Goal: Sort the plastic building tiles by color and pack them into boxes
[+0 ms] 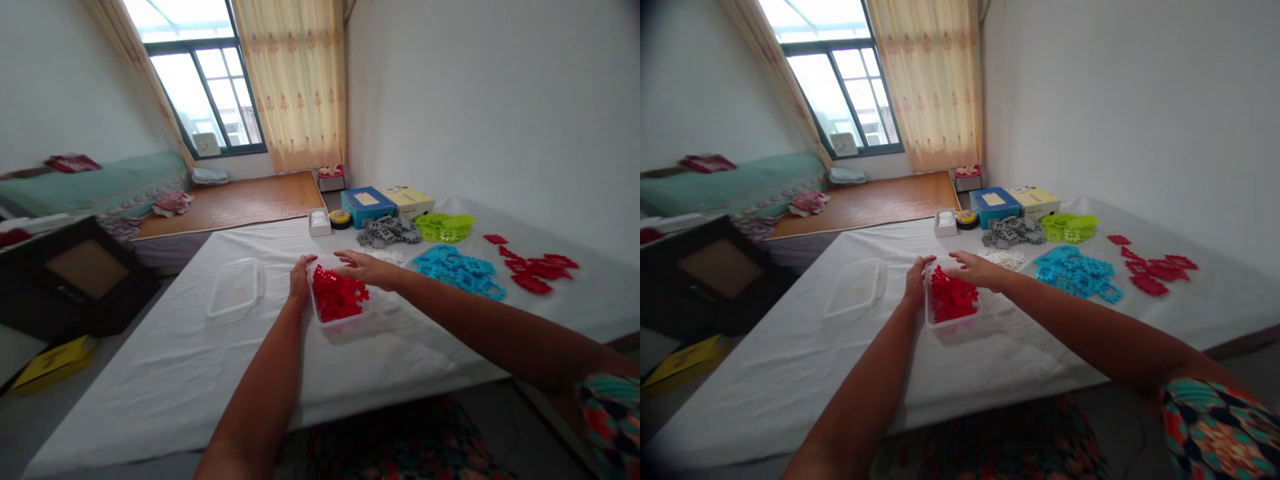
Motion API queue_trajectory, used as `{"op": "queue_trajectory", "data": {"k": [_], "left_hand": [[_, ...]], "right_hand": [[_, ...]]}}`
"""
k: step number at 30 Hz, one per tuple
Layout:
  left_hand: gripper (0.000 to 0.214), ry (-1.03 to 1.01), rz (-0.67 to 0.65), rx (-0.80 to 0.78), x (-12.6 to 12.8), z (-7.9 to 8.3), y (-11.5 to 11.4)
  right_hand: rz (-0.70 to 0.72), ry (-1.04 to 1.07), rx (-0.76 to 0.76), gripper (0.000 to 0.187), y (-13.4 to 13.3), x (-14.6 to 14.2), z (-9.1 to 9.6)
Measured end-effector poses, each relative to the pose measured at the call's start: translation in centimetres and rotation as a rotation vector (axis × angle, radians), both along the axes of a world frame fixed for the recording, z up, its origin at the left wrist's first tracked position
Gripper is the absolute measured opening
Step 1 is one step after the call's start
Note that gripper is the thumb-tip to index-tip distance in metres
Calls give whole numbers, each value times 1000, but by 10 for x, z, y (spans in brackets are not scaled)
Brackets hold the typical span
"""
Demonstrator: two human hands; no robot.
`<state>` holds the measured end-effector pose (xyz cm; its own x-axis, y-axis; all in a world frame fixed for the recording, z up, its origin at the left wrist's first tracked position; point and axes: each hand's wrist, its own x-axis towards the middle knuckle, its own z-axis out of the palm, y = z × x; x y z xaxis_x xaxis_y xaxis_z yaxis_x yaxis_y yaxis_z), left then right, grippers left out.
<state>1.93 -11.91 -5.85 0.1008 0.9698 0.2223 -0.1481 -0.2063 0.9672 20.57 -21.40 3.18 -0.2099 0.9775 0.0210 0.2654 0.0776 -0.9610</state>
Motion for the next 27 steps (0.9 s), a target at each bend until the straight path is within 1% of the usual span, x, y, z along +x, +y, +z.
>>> {"op": "queue_trajectory", "data": {"k": [2,3,5,7,9,11,12,14,16,19,22,25,26,27], "left_hand": [[64,-31,-7,-22,1,2,-2],[64,-45,-11,-34,1,2,-2],[63,-53,-13,-30,3,3,-3],[60,-41,-2,8,4,3,-2],[57,-22,8,53,5,1,0],[55,-10,9,78,6,0,2],[55,-7,6,80,6,0,2],[55,1,-1,80,6,0,3],[53,8,-3,86,5,0,3],[52,9,2,93,5,0,2],[49,25,7,105,4,1,1],[43,85,17,143,2,5,-1],[41,114,21,153,2,7,-2],[40,141,30,163,1,9,-3]], "right_hand": [[52,-75,0,58,-2,7,7],[74,-123,32,52,-3,11,9],[79,-279,157,44,-8,18,12],[66,-469,291,43,-16,20,9],[122,-586,386,42,-26,17,3],[222,-612,491,36,-35,8,-4],[244,-605,549,32,-38,3,-7],[211,-593,645,30,-40,-5,-12],[196,-604,677,32,-37,-11,-15],[226,-700,671,28,-32,-12,-19],[131,-769,659,24,-34,-6,-16],[123,-712,691,32,-44,10,-10],[95,-701,713,35,-47,19,-9],[35,-707,734,37,-49,31,-9]]}}
